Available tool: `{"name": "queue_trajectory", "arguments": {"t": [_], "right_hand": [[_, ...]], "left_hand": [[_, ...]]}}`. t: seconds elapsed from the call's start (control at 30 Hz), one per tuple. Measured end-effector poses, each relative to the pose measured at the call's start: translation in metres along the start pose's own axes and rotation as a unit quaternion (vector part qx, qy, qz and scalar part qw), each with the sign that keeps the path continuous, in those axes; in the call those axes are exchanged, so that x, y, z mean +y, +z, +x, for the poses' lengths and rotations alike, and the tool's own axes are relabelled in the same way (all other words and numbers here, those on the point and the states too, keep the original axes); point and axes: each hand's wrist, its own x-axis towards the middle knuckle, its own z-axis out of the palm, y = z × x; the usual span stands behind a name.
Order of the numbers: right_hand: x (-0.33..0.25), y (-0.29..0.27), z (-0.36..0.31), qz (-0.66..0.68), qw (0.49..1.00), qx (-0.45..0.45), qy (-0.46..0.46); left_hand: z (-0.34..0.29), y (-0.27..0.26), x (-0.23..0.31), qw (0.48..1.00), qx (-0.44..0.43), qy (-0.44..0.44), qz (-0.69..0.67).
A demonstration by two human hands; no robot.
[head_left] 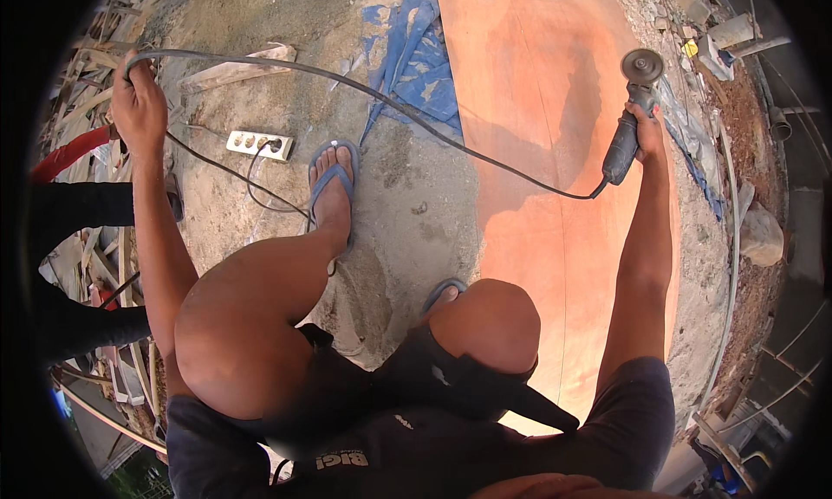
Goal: The person uses an angle grinder to cut a large sheet of plywood on a construction site floor. They guide the tool along the sheet to make a straight cut while managing the power cord.
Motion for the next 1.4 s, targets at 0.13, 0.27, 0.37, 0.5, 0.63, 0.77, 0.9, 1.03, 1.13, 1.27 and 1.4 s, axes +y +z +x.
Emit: {"name": "queue_trajectory", "arguments": {"t": [0.13, 0.27, 0.37, 0.5, 0.63, 0.77, 0.9, 1.03, 1.13, 1.27, 1.4], "right_hand": [[-0.003, -0.004, -0.023, 0.031, 1.0, 0.0, 0.004], [0.013, -0.022, -0.044, -0.006, 0.999, 0.046, 0.001], [0.02, -0.014, -0.068, -0.034, 0.998, 0.059, -0.005], [0.011, -0.01, -0.079, -0.119, 0.989, 0.086, 0.013], [-0.014, 0.012, -0.08, -0.18, 0.979, 0.096, 0.018], [-0.042, 0.04, -0.093, -0.237, 0.961, 0.137, 0.026], [-0.091, 0.053, -0.109, -0.341, 0.922, 0.174, 0.064], [-0.122, 0.072, -0.11, -0.453, 0.869, 0.189, 0.058], [-0.136, 0.078, -0.117, -0.533, 0.829, 0.159, 0.059], [-0.154, 0.108, -0.097, -0.582, 0.8, 0.059, 0.134], [-0.127, 0.128, -0.081, -0.551, 0.823, 0.02, 0.134]], "left_hand": [[0.071, 0.0, 0.103, 0.953, 0.16, 0.255, -0.031], [0.046, 0.086, 0.1, 0.932, -0.032, 0.342, -0.115], [0.002, 0.168, 0.054, 0.947, -0.186, 0.227, -0.132], [-0.026, 0.231, 0.027, 0.893, -0.342, 0.194, -0.219], [-0.052, 0.288, -0.016, 0.858, -0.399, 0.02, -0.324], [-0.045, 0.331, -0.041, 0.756, -0.488, -0.111, -0.422], [-0.002, 0.387, 0.016, 0.687, -0.468, -0.072, -0.551], [-0.015, 0.41, 0.048, 0.58, -0.508, -0.001, -0.636], [-0.04, 0.401, 0.071, 0.526, -0.587, 0.197, -0.583], [-0.045, 0.386, 0.117, 0.418, -0.625, 0.319, -0.577], [-0.057, 0.38, 0.131, 0.347, -0.618, 0.408, -0.576]]}}
